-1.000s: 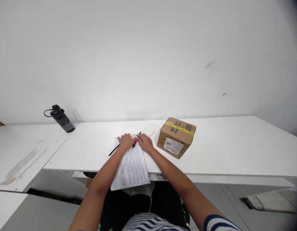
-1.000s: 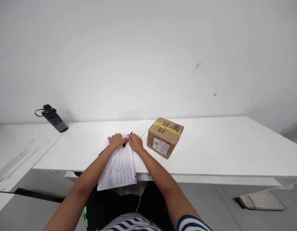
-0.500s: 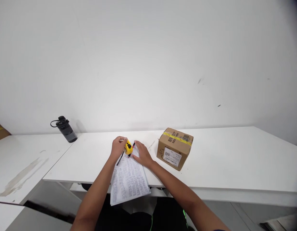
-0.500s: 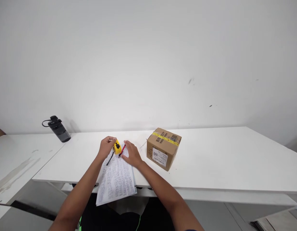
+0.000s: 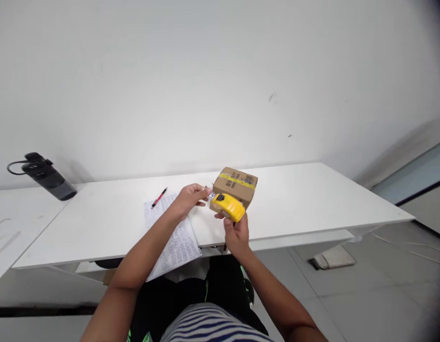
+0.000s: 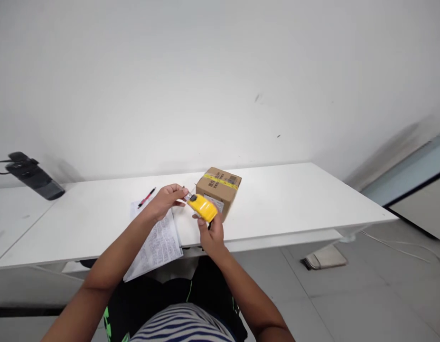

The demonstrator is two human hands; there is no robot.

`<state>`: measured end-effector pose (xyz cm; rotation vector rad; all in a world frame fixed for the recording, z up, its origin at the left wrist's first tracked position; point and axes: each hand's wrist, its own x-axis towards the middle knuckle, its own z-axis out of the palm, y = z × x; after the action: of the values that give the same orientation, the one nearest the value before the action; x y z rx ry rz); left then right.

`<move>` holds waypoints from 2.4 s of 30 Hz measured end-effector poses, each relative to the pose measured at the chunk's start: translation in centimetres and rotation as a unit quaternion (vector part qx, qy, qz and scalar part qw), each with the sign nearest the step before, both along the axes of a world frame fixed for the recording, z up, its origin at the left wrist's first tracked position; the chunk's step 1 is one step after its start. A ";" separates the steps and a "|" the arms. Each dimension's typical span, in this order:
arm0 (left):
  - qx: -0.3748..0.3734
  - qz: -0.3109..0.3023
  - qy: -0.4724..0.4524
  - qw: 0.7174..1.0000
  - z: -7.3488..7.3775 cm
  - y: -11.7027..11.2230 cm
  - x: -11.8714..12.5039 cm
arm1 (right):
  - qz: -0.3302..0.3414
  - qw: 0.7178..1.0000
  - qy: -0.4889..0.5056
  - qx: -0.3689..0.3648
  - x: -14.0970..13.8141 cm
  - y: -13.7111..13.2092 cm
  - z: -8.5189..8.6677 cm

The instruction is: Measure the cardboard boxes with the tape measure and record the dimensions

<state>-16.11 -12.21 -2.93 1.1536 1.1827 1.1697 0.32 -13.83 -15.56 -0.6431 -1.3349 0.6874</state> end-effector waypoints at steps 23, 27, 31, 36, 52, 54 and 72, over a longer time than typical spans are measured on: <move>-0.024 -0.051 0.262 0.963 -2.7 13.4 2.3 | -0.163 0.979 0.030 -0.116 12.1 7.9 0.4; 0.022 -0.072 0.304 0.950 -2.2 13.4 2.0 | -0.170 0.978 0.026 -0.119 11.3 8.0 0.7; 0.081 -0.035 0.358 0.929 -1.6 13.3 2.3 | -0.167 0.978 0.038 -0.115 11.7 8.2 1.2; 0.039 0.029 0.288 0.956 -1.1 13.0 1.0 | -0.176 0.973 0.078 -0.124 12.6 7.6 1.5; -0.018 -0.129 0.135 0.982 -3.6 3.6 1.2 | -0.070 0.990 -0.123 -0.027 6.0 -0.8 1.8; -0.050 -0.176 0.099 0.978 -4.4 2.1 2.5 | -0.067 0.985 -0.156 -0.001 4.8 -0.8 2.0; 0.020 -0.024 -0.088 0.996 -2.7 -0.7 7.6 | 0.204 0.966 0.098 -0.128 14.6 24.7 10.4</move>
<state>-8.52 -12.95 -5.62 1.0784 0.9959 1.2357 14.96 10.92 -5.11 -0.4908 -1.2124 1.2424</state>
